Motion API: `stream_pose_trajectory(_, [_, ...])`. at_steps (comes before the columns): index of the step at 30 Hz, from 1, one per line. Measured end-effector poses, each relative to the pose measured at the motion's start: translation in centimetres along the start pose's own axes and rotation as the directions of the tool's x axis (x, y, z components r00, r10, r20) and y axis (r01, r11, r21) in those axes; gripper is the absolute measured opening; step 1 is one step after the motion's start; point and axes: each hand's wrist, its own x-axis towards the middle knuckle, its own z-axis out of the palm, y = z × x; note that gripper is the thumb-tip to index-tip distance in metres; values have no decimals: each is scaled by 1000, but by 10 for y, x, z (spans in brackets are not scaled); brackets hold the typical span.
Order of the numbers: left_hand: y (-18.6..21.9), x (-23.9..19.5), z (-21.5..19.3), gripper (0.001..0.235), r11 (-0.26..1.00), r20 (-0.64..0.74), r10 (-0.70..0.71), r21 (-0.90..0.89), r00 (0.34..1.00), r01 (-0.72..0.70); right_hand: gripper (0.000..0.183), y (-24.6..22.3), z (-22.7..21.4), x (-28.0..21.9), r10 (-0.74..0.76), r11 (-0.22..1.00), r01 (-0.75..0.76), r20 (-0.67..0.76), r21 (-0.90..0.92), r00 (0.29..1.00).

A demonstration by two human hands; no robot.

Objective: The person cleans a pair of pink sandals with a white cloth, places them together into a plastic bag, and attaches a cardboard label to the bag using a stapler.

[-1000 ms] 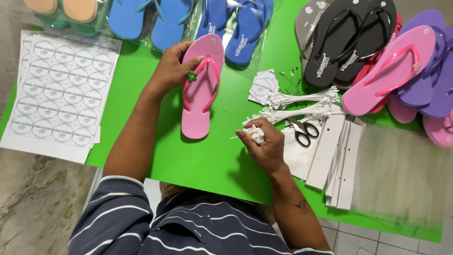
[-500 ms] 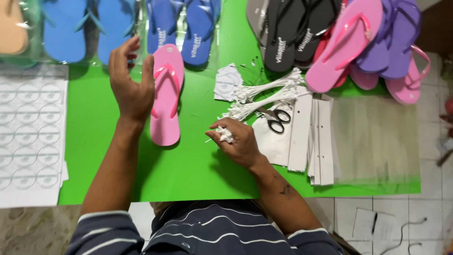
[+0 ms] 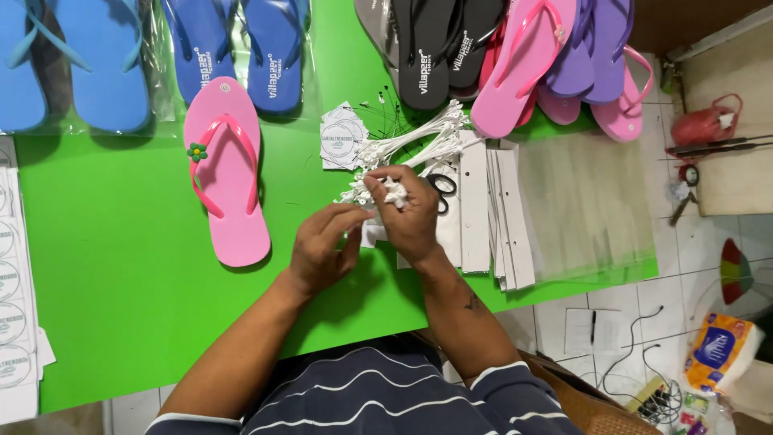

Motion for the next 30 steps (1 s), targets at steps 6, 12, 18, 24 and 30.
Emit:
stream_pose_trajectory(6, [9,16,-10,30,997,12,73,-19,997,-73,14,-22,-41,46,110,987,-130,-204,-89,973])
stream_pose_trajectory(12, [1,15,-20,25,984,93,164,-82,982,-156,17,27,-101,136,-5,911,-198,-492,-360,871])
stream_pose_trajectory(18, [-2,13,-22,26,982,62,183,-52,981,-180,49,126,-137,189,154,550,-398,-379,-734,912])
stream_pose_trajectory(24, [2,16,-28,26,985,27,165,-56,986,-163,14,100,-147,181,-32,651,-372,-512,-662,858])
stream_pose_trajectory(30, [25,72,-30,20,929,-187,-164,-360,969,88,26,-25,-96,131,-296,827,102,-274,-554,915])
